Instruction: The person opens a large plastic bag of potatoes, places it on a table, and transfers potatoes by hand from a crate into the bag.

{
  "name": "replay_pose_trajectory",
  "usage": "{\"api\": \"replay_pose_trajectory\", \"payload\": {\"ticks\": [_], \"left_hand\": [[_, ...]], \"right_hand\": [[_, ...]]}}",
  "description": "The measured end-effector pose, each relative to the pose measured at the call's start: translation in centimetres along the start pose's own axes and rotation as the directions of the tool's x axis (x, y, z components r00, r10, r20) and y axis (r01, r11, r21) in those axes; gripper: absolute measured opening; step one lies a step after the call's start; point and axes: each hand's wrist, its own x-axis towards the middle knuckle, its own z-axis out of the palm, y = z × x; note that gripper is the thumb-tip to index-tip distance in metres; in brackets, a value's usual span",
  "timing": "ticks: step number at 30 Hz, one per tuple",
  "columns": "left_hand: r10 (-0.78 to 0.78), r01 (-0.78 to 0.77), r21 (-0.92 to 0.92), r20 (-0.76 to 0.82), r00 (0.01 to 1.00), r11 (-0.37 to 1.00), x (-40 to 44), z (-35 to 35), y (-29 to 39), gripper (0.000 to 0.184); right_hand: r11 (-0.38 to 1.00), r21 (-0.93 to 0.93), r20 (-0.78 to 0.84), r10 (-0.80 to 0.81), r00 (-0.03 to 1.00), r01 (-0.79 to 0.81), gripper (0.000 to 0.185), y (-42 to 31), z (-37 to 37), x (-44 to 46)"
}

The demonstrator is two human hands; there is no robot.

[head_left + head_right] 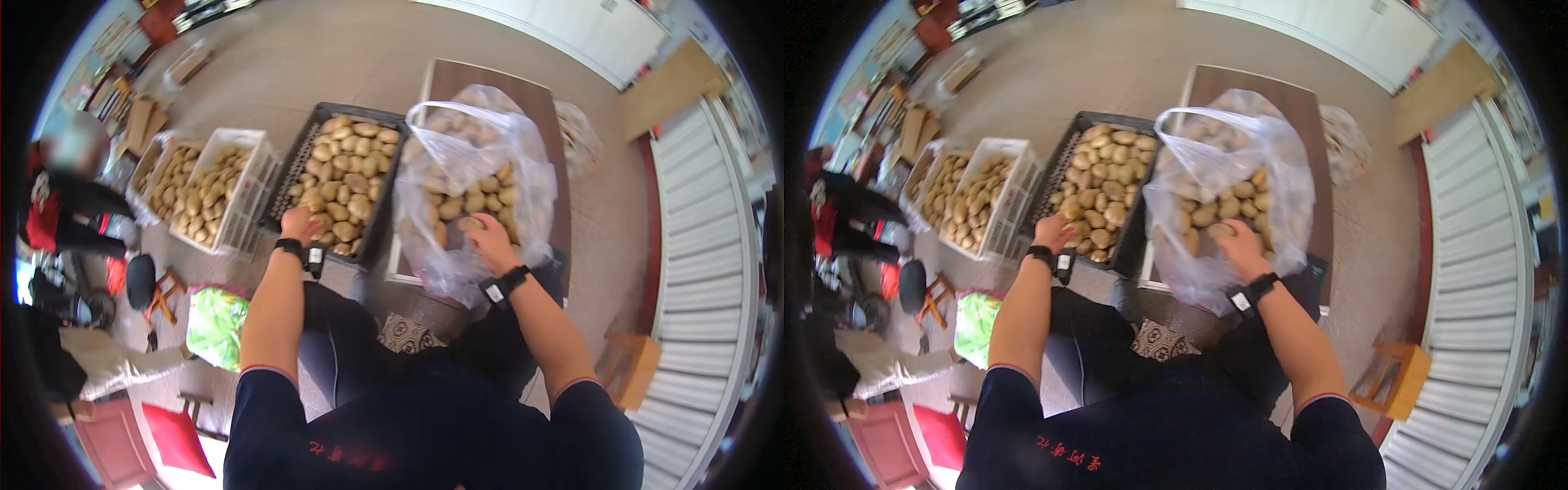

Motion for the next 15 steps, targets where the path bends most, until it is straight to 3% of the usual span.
{"api": "replay_pose_trajectory", "payload": {"ticks": [1, 2, 4, 7, 12, 15], "left_hand": [[-0.464, 0.417, -0.711, 0.142, 0.874, 0.567, -1.1, 0.7, 3.6, 0.031], [-0.429, 0.420, -0.654, 0.159, 0.889, 0.629, -1.8, 1.1, 5.4, 0.032], [-0.382, 0.394, -0.598, 0.155, 0.911, 0.698, -2.7, 2.0, 7.6, 0.033], [-0.246, 0.361, -0.544, 0.274, 0.930, 0.758, -3.4, 3.1, 9.5, 0.033], [-0.152, 0.344, -0.527, 0.373, 0.915, 0.777, -5.8, 5.3, 13.3, 0.031], [-0.104, 0.363, -0.477, 0.486, 0.868, 0.800, -7.7, 5.9, 16.1, 0.042]], "right_hand": [[1.000, 0.021, 0.023, 0.004, 1.000, -0.005, 0.047, 0.0, 0.3, -0.3], [1.000, 0.024, -0.007, 0.008, 1.000, -0.008, 0.047, -0.6, 0.8, -0.9], [0.969, 0.204, 0.062, 0.128, 0.990, -0.138, 0.038, -2.3, 1.9, -1.9], [0.946, 0.242, 0.175, 0.175, 0.969, -0.214, 0.032, -2.8, 2.5, -2.1], [0.939, 0.251, 0.227, 0.177, 0.958, -0.234, 0.032, -4.1, 4.1, -2.6], [0.951, 0.218, 0.291, 0.151, 0.945, -0.219, 0.034, -4.6, 5.3, -2.4]]}}
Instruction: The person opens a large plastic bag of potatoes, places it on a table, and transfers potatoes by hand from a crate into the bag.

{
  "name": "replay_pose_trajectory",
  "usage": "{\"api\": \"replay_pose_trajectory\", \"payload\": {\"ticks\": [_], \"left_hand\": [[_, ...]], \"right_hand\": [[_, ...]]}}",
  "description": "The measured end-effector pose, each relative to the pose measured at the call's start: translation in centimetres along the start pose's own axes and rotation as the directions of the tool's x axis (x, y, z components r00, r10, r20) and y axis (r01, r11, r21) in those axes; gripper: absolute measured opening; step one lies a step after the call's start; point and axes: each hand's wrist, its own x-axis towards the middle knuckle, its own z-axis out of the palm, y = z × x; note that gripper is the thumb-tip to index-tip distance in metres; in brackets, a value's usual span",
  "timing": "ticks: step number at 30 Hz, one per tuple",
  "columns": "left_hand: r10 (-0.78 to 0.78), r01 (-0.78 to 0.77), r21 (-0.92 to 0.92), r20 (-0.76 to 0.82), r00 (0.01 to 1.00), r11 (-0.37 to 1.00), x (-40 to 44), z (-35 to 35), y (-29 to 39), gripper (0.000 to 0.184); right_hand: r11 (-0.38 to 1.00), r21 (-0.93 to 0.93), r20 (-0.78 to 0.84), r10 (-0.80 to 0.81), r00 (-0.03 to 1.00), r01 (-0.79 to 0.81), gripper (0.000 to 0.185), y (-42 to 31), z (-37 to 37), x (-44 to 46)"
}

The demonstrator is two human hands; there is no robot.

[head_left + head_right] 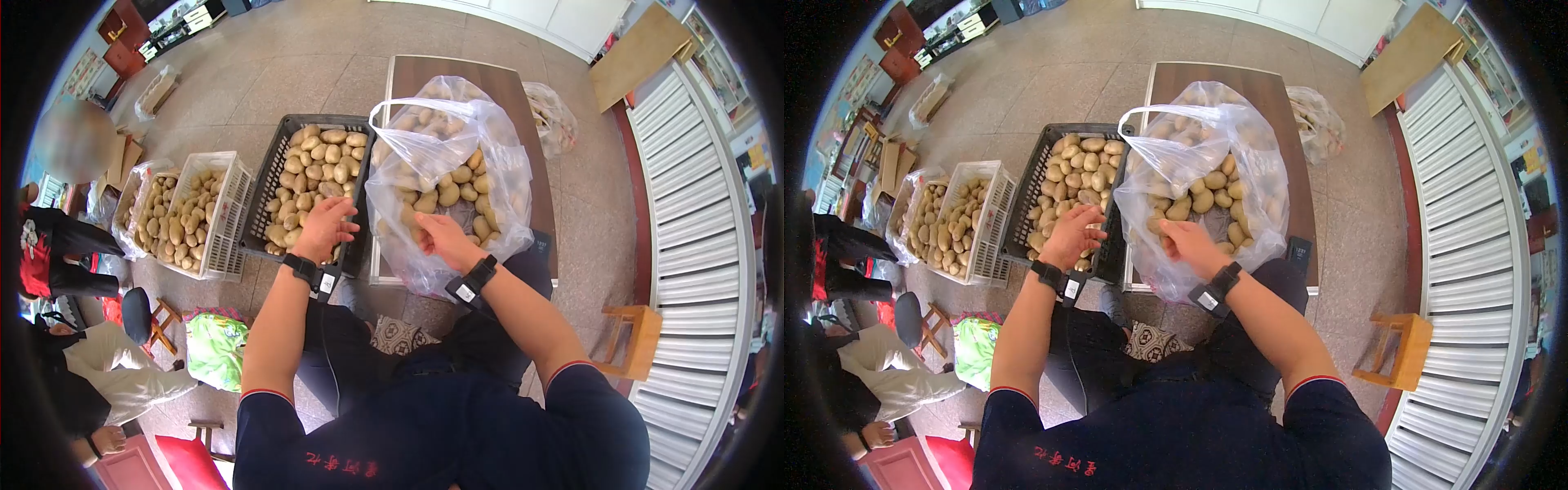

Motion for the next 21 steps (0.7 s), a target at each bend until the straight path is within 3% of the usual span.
{"api": "replay_pose_trajectory", "payload": {"ticks": [2, 8, 9, 12, 17, 19, 21], "left_hand": [[-0.013, 0.005, 0.070, 0.123, 0.992, 0.998, -0.8, 1.2, 0.2, 0.046], [-0.049, 0.045, 0.020, 0.350, 0.935, 0.999, -1.9, 2.8, 0.3, 0.051], [-0.057, 0.056, 0.013, 0.361, 0.931, 0.998, -2.0, 2.8, 0.3, 0.043], [-0.065, 0.064, 0.018, 0.417, 0.907, 0.998, -1.8, 2.4, -0.2, 0.040], [-0.084, 0.075, 0.039, 0.409, 0.909, 0.996, -1.3, 1.8, -0.6, 0.037], [-0.052, 0.054, 0.006, 0.373, 0.927, 0.999, -1.1, 1.5, -0.7, 0.037], [-0.037, 0.044, -0.014, 0.320, 0.947, 0.999, -1.1, 1.5, -0.3, 0.037]], "right_hand": [[0.999, -0.036, 0.038, -0.006, 0.999, 0.007, 0.035, -0.6, 1.5, 0.1], [0.992, -0.124, 0.081, -0.030, 0.996, 0.040, 0.041, -1.8, 5.7, 0.3], [0.985, -0.167, 0.073, -0.034, 0.997, 0.046, 0.045, -1.5, 5.9, 0.7], [0.981, -0.193, 0.060, -0.011, 0.998, 0.022, 0.051, -1.2, 6.5, 1.1], [0.973, -0.224, 0.016, -0.055, 0.998, 0.057, 0.052, -0.7, 6.0, 1.1], [0.914, -0.374, -0.100, -0.207, 0.973, 0.156, 0.042, -0.6, 4.8, 1.2], [0.895, -0.411, -0.210, -0.281, 0.936, 0.176, 0.039, -0.1, 2.3, 1.8]]}}
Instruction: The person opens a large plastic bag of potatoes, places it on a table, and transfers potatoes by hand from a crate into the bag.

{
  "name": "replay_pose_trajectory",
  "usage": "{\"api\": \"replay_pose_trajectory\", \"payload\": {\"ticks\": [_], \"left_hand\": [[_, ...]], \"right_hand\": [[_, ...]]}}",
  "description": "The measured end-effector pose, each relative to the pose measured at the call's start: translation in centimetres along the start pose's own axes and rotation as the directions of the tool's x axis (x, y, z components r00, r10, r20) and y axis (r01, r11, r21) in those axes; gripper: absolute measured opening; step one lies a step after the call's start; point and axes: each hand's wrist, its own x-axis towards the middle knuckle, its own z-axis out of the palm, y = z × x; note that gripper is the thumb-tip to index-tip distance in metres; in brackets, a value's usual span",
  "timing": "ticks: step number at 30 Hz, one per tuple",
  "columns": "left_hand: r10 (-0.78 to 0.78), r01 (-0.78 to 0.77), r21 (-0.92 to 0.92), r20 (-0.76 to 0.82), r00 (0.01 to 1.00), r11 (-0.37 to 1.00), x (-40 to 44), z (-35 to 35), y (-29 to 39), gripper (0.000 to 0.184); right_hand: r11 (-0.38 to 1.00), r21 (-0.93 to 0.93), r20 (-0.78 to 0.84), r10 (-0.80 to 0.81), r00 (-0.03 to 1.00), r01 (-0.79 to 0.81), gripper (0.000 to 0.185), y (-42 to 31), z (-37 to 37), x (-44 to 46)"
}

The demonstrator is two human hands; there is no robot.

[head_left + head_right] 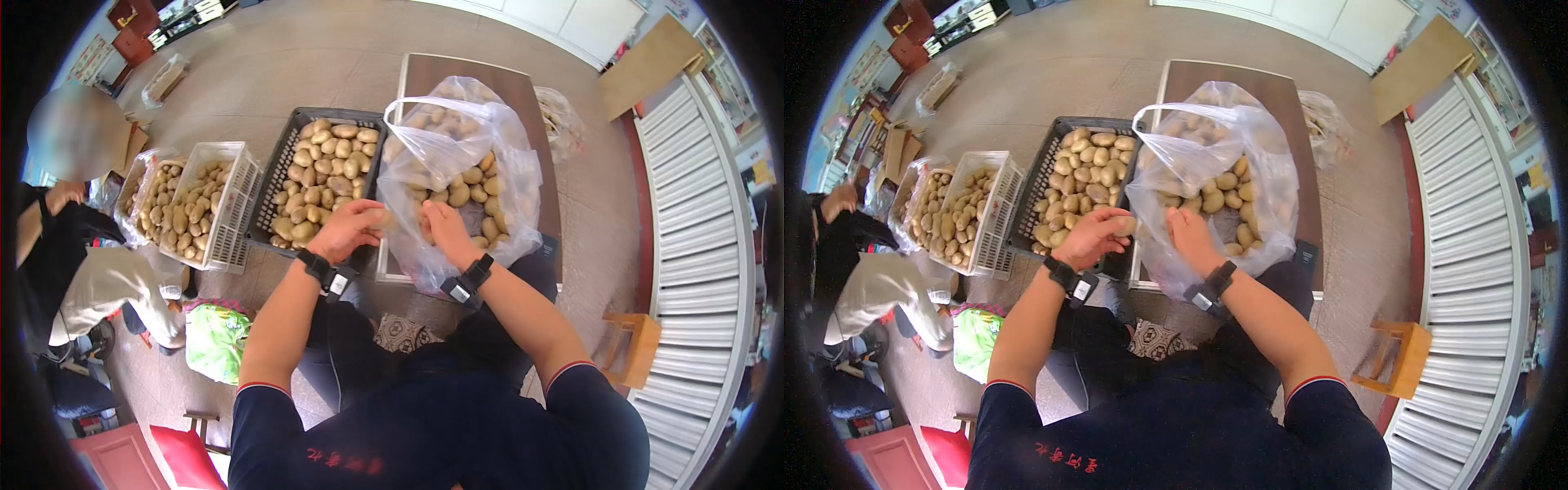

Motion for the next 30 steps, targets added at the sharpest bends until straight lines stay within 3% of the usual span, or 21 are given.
{"api": "replay_pose_trajectory", "payload": {"ticks": [1, 2, 4, 5, 7, 8, 10, 11, 13, 17, 23, 25, 30], "left_hand": [[0.017, -0.018, -0.012, -0.074, 0.997, 1.000, -0.1, -0.2, 0.1, 0.036], [0.047, -0.051, -0.045, -0.076, 0.996, 0.998, 0.3, -1.1, -0.2, 0.034], [0.052, -0.062, -0.080, -0.123, 0.991, 0.995, 0.9, -2.6, -0.8, 0.033], [0.053, -0.075, -0.114, -0.183, 0.982, 0.991, 0.9, -3.0, -0.8, 0.032], [0.080, -0.100, -0.091, -0.202, 0.976, 0.991, 1.0, -3.8, -0.9, 0.031], [0.063, -0.092, -0.114, -0.239, 0.969, 0.989, 1.2, -4.4, -1.1, 0.030], [0.040, -0.079, -0.134, -0.277, 0.960, 0.988, 1.5, -5.1, -1.5, 0.030], [0.039, -0.078, -0.123, -0.287, 0.957, 0.989, 1.6, -5.3, -1.6, 0.029], [0.040, -0.077, -0.112, -0.298, 0.954, 0.991, 1.8, -5.7, -1.8, 0.029], [0.036, -0.065, -0.079, -0.330, 0.943, 0.995, 2.0, -6.3, -2.1, 0.028], [0.031, -0.063, -0.067, -0.394, 0.919, 0.996, 2.5, -7.9, -2.8, 0.029], [0.023, -0.063, -0.081, -0.422, 0.906, 0.995, 2.2, -8.9, -2.9, 0.030], [-0.018, -0.064, -0.148, -0.494, 0.869, 0.987, 1.5, -10.4, -2.8, 0.035]], "right_hand": [[0.999, -0.032, -0.117, -0.036, 0.993, 0.032, 0.037, 0.9, -1.0, 0.3], [0.999, -0.038, -0.130, -0.034, 0.991, 0.030, 0.037, 1.5, -2.0, 0.4], [0.925, -0.369, -0.322, -0.218, 0.921, 0.090, 0.037, 2.6, -4.2, 0.7], [0.924, -0.371, -0.327, -0.220, 0.919, 0.089, 0.037, 3.1, -5.4, 0.9], [0.791, -0.612, -0.369, -0.267, 0.890, -0.017, 0.037, 4.2, -8.0, 1.2], [0.792, -0.611, -0.371, -0.266, 0.890, -0.018, 0.037, 5.3, -9.9, 2.0], [0.526, -0.846, -0.278, -0.304, 0.911, -0.083, 0.041, 7.7, -12.9, 3.4], [0.528, -0.845, -0.279, -0.303, 0.911, -0.083, 0.041, 5.8, -12.6, 2.5], [0.726, -0.645, -0.468, -0.127, 0.874, -0.240, 0.043, 2.3, -12.8, 0.8], [0.812, -0.541, -0.406, -0.023, 0.914, -0.220, 0.044, 3.8, -14.6, 1.4], [0.744, -0.591, -0.376, 0.089, 0.922, -0.313, 0.050, 3.5, -14.6, 0.9], [0.605, -0.718, -0.359, 0.101, 0.928, -0.344, 0.052, 2.9, -14.0, 0.2], [0.457, -0.825, -0.310, 0.127, 0.942, -0.333, 0.057, 1.0, -12.1, -1.2]]}}
